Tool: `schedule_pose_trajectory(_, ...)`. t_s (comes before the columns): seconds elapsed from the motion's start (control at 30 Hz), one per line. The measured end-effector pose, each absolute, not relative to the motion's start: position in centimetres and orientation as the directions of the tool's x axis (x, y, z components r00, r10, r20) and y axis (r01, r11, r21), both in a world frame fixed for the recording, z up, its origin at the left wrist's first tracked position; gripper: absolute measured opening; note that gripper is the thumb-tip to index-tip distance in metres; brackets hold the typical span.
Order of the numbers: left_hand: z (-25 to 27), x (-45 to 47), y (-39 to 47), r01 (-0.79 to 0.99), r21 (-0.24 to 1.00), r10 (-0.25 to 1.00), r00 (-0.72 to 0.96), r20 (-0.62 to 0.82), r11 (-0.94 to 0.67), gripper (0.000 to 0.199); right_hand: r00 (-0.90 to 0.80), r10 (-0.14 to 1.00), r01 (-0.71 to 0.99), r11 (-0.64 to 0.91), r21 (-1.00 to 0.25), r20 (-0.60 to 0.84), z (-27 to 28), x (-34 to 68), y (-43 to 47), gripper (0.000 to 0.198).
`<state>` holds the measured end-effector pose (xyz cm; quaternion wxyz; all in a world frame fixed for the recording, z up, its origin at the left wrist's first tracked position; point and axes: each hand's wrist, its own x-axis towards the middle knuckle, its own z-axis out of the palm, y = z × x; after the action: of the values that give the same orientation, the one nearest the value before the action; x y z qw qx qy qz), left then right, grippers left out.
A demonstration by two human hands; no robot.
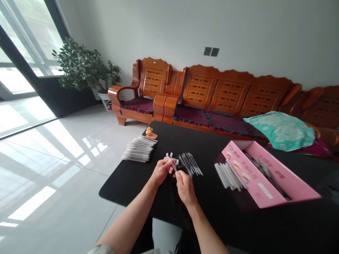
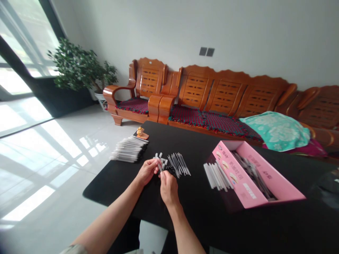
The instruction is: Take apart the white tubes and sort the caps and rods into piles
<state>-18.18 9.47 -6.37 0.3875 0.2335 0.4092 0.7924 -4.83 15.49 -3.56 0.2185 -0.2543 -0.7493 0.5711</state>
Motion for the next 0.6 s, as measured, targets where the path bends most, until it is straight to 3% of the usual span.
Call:
schedule_pose_trajectory(0.07,-6.4,-18.2,9.4,-0.445,0.823,0.828,-0.559,0.052,-0.352,0.035,-0.863,0.484,0.095,-0.131,-0.987,-0.147,-3.8,-4.7,15.5,0.044)
schedule_pose_trajectory(0.13,-6.4,-18.0,9.3,-0.450,0.823,0.840,-0.539,0.060,-0.347,0.035,-0.922,0.320,0.078,-0.396,-0.915,-0.218,-4.1,-4.5,15.6,0.044)
schedule_pose_trajectory(0.2,-6.4,-17.9,9.4,-0.431,0.835,0.836,-0.545,0.062,-0.343,0.035,-0.925,0.322,0.048,-0.427,-0.903,-0.202,-4.3,-4.3,15.7,0.039)
schedule_pose_trajectory(0.23,-6.4,-17.9,9.4,-0.419,0.844,0.831,-0.553,0.057,-0.336,0.035,-0.905,0.387,0.038,-0.344,-0.938,-0.178,-4.3,-4.2,15.7,0.037)
schedule_pose_trajectory(0.3,-6.5,-18.1,9.6,-0.395,0.856,0.807,-0.588,0.043,-0.334,0.036,-0.830,0.555,0.070,0.001,-0.998,-0.058,-4.5,-4.1,15.8,0.036)
schedule_pose_trajectory(0.37,-6.5,-18.6,9.8,-0.371,0.844,0.732,-0.680,0.037,-0.387,0.036,-0.759,0.638,0.170,0.385,-0.907,0.129,-4.7,-4.0,15.8,0.036)
schedule_pose_trajectory(0.4,-6.6,-18.8,9.8,-0.354,0.832,0.679,-0.733,0.037,-0.427,0.036,-0.741,0.642,0.217,0.507,-0.835,0.198,-4.8,-3.9,15.8,0.036)
schedule_pose_trajectory(0.47,-6.5,-19.2,9.9,-0.320,0.816,0.597,-0.801,0.039,-0.482,0.036,-0.725,0.640,0.252,0.592,-0.766,0.256,-5.1,-3.6,15.9,0.038)
schedule_pose_trajectory(0.6,-6.6,-18.9,10.0,-0.240,0.887,0.639,-0.766,0.077,-0.395,0.039,-0.712,0.658,0.211,0.532,-0.820,0.245,-5.3,-2.8,16.6,0.043)
